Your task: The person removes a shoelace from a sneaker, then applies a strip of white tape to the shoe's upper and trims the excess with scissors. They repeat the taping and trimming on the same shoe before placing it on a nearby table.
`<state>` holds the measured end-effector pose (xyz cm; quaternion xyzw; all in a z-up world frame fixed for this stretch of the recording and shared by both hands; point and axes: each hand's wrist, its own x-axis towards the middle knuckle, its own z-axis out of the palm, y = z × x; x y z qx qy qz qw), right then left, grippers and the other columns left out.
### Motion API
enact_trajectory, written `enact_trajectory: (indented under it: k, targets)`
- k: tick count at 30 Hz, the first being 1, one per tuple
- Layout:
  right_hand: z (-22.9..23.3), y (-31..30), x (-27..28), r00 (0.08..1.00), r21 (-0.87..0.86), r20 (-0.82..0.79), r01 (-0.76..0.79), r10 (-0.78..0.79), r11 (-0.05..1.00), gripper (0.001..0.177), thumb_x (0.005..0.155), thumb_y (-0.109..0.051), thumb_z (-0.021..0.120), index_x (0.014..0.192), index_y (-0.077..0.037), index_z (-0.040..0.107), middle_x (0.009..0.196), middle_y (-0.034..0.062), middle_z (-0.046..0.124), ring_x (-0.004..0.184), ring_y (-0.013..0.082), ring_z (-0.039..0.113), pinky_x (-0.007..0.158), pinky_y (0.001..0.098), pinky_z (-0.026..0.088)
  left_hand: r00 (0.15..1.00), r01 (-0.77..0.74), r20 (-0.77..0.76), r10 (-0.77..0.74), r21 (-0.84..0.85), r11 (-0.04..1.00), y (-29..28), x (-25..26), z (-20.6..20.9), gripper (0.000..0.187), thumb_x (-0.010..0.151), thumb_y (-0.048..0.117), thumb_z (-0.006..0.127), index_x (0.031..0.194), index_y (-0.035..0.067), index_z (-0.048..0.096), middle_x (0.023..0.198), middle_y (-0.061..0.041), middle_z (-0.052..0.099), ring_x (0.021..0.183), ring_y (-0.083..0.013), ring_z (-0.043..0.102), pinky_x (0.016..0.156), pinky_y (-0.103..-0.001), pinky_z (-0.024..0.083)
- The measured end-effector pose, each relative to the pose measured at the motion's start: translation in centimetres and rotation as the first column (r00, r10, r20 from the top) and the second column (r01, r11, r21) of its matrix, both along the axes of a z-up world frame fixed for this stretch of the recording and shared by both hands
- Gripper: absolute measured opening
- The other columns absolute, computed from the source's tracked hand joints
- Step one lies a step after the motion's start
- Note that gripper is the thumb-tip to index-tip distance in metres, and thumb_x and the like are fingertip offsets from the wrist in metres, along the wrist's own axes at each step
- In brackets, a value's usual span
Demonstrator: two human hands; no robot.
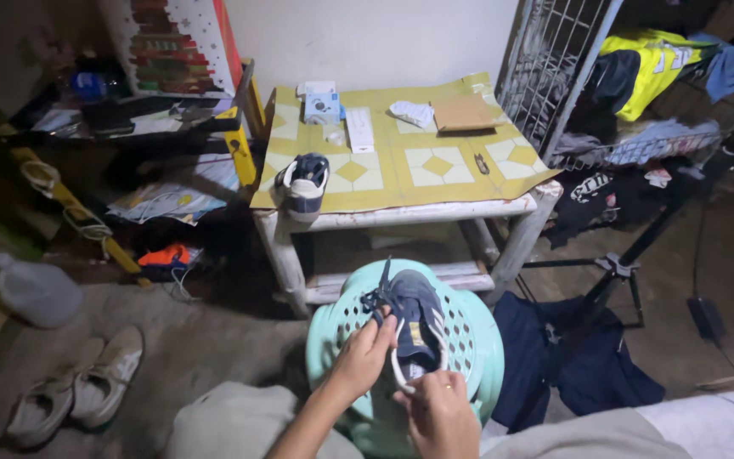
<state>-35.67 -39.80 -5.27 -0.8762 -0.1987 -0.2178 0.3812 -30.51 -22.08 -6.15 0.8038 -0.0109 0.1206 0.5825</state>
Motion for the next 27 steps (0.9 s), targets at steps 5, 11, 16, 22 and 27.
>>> enact_trajectory:
  k: [5, 11, 16, 22, 27]
  targets:
    - [0.1, -0.3, -2.7, 0.982, 0.075, -0.174, -0.064, 0.076, 0.995, 0.026, 0.068, -0.024, 0.089, 0.085, -0.011, 0.074, 0.081, 0.0075, 0.068, 0.084, 0.0265, 0.066, 0.071, 0.0376, 0.054, 0.996, 0.087, 0.023, -0.085, -0.1, 0.991, -0.6, -2.4, 1.3, 0.031, 0.103, 0.027, 0.059, 0.116, 0.002, 0.069, 0.085, -0.001, 0.074, 0.073, -0.0084, 0.066, 0.069, -0.028, 0.055]
    - [0.7, -2.0, 0.3, 0.82, 0.624, -0.476, 0.059, 0.318, 0.779, 0.023, 0.09, -0.026, 0.069, 0.102, -0.008, 0.076, 0.088, 0.0033, 0.076, 0.081, 0.0121, 0.068, 0.071, 0.0298, 0.052, 0.954, 0.252, -0.072, -0.291, -0.331, 0.909, -2.2, -4.7, 2.5, 0.024, 0.101, 0.019, 0.063, 0.118, 0.003, 0.07, 0.087, 0.002, 0.07, 0.071, -0.0051, 0.06, 0.066, -0.024, 0.052]
    - [0.3, -2.9, 2.1, 0.657, 0.777, -0.534, 0.133, 0.532, 0.616, 0.033, 0.101, -0.026, 0.064, 0.104, 0.005, 0.075, 0.086, 0.0082, 0.072, 0.076, 0.0153, 0.064, 0.07, 0.0299, 0.051, 0.928, 0.325, -0.056, -0.368, -0.361, 0.874, -3.6, -5.7, 2.2, 0.026, 0.105, 0.022, 0.055, 0.118, 0.003, 0.069, 0.09, 0.001, 0.071, 0.076, -0.0056, 0.064, 0.069, -0.024, 0.054]
    - [-1.0, -5.4, 3.6, 0.648, 0.816, -0.569, 0.367, 0.507, 0.447, 0.034, 0.101, -0.028, 0.052, 0.103, 0.003, 0.064, 0.084, 0.0108, 0.072, 0.079, 0.0198, 0.071, 0.074, 0.0378, 0.06, 0.984, 0.151, 0.005, -0.177, -0.549, 0.822, -0.2, -5.6, -0.4, 0.038, 0.108, 0.033, 0.048, 0.118, 0.001, 0.066, 0.09, -0.006, 0.073, 0.08, -0.0122, 0.072, 0.076, -0.027, 0.059]
    - [-2.4, -9.2, 6.0, 0.715, 0.913, -0.389, 0.217, 0.58, 0.345, 0.04, 0.114, -0.035, 0.055, 0.117, 0.004, 0.064, 0.072, 0.0006, 0.053, 0.062, 0.0132, 0.053, 0.065, 0.0347, 0.054, 0.991, -0.054, -0.13, -0.022, -0.548, 0.835, 5.0, -5.1, -2.8, 0.042, 0.106, 0.036, 0.043, 0.119, 0.004, 0.067, 0.084, -0.005, 0.07, 0.067, -0.0129, 0.068, 0.065, -0.028, 0.057]
